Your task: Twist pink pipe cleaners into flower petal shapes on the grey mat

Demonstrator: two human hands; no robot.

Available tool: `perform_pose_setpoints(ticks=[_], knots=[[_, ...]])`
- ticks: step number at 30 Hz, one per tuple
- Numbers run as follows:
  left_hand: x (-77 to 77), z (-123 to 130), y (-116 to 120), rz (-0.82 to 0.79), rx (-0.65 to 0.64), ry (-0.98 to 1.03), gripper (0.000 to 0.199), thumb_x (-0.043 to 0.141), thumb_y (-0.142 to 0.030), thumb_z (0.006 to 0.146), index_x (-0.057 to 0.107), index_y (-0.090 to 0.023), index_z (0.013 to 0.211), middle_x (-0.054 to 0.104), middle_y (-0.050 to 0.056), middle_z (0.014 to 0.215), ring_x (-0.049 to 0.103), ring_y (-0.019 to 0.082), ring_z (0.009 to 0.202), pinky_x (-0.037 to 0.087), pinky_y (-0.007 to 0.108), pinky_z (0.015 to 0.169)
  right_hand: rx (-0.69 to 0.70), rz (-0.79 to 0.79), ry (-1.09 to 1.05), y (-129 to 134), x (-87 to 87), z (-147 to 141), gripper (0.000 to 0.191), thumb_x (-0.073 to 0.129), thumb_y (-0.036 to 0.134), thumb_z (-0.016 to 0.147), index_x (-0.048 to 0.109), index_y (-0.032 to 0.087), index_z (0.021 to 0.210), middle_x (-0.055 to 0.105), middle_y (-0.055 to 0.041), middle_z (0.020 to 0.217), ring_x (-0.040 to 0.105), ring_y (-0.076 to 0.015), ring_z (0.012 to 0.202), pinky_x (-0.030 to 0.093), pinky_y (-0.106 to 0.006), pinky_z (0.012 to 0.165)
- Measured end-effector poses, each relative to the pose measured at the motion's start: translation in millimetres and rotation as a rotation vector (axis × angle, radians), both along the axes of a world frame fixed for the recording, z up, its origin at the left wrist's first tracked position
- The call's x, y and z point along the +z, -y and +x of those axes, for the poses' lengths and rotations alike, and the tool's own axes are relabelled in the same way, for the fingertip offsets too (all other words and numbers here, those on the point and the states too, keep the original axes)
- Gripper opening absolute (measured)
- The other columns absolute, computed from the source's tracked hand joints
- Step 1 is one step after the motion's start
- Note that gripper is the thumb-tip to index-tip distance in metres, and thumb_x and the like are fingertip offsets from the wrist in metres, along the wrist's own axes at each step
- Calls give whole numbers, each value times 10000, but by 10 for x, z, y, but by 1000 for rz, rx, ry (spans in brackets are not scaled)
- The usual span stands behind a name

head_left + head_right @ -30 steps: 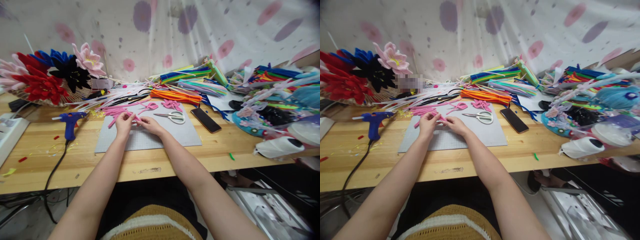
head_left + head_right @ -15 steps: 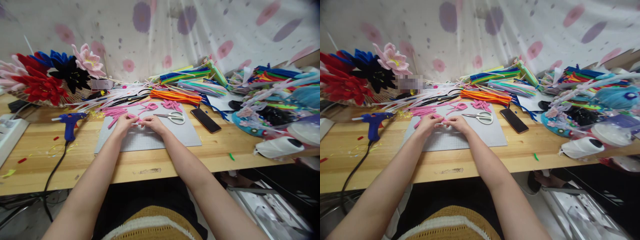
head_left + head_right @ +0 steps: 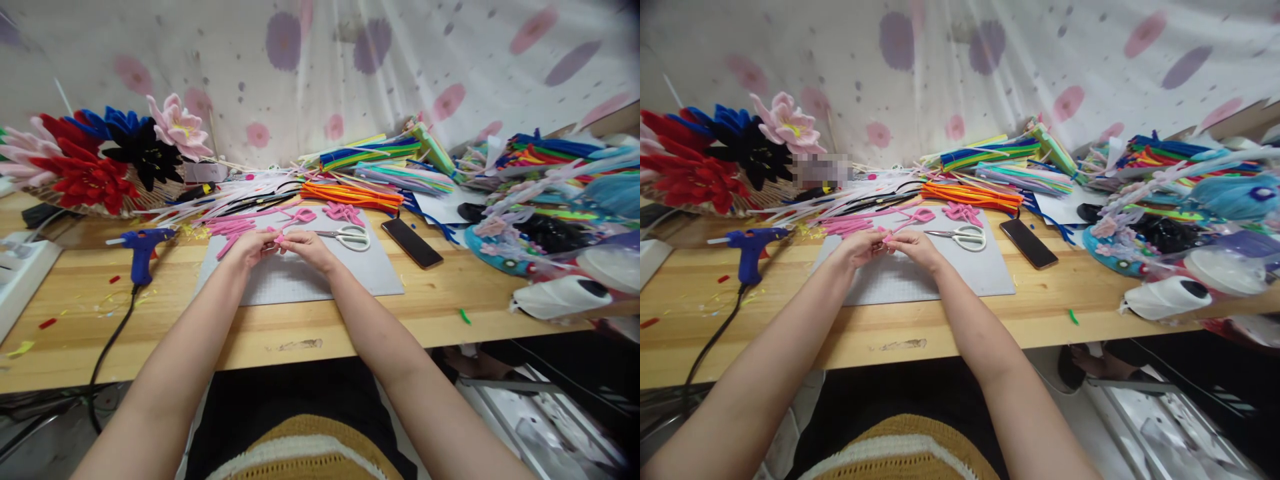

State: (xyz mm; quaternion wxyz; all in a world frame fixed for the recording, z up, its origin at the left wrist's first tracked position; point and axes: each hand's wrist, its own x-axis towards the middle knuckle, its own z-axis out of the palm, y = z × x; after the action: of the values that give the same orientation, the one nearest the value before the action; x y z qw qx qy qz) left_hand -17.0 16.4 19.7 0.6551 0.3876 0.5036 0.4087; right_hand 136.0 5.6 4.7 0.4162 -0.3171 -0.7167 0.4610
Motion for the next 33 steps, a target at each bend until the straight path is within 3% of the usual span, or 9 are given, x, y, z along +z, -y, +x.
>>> perform_pose_setpoints(ticks=[5,9,16,23,29,33], knots=[[43,9,20,32,-7,-57,182,739,-213,590,585,-129,541,581,26,540,545,96,497,475,242,546,2,58,12,-1,16,15,287,586,456,732,669,188,671,635,-13,695,560,-139,758,434,-274,767],[27,-51,32,68,-34,-69,240,748,-346,579,633,-139,621,622,47,603,571,115,534,466,234,511,26,32,45,-21,27,71,267,599,418,724,652,176,625,636,-12,690,553,-138,731,429,-271,748],[-46,44,100,322,206,-187,256,727,-284,592,556,-143,463,542,14,449,507,111,410,455,269,496,102,-88,48,-34,-1,78,223,640,378,688,675,160,656,626,-9,695,562,-133,724,430,-265,727],[-108,58,92,478,198,-331,311,732,-388,551,550,-154,459,544,-7,430,524,107,401,416,212,427,157,-85,-38,-10,9,68,227,659,388,677,685,162,667,624,-19,730,558,-133,762,426,-278,777],[-84,27,177,368,129,-176,383,676,-512,599,618,-137,649,633,33,597,589,139,506,478,255,484,138,-162,-45,-80,-78,84,253,656,391,671,675,144,726,637,-18,748,550,-136,758,417,-269,760],[-161,23,172,420,154,-217,341,725,-449,553,608,-140,635,623,19,578,584,137,492,479,261,493,180,-211,-41,-131,-169,71,231,646,359,678,673,143,755,650,-8,775,552,-129,766,407,-260,776]])
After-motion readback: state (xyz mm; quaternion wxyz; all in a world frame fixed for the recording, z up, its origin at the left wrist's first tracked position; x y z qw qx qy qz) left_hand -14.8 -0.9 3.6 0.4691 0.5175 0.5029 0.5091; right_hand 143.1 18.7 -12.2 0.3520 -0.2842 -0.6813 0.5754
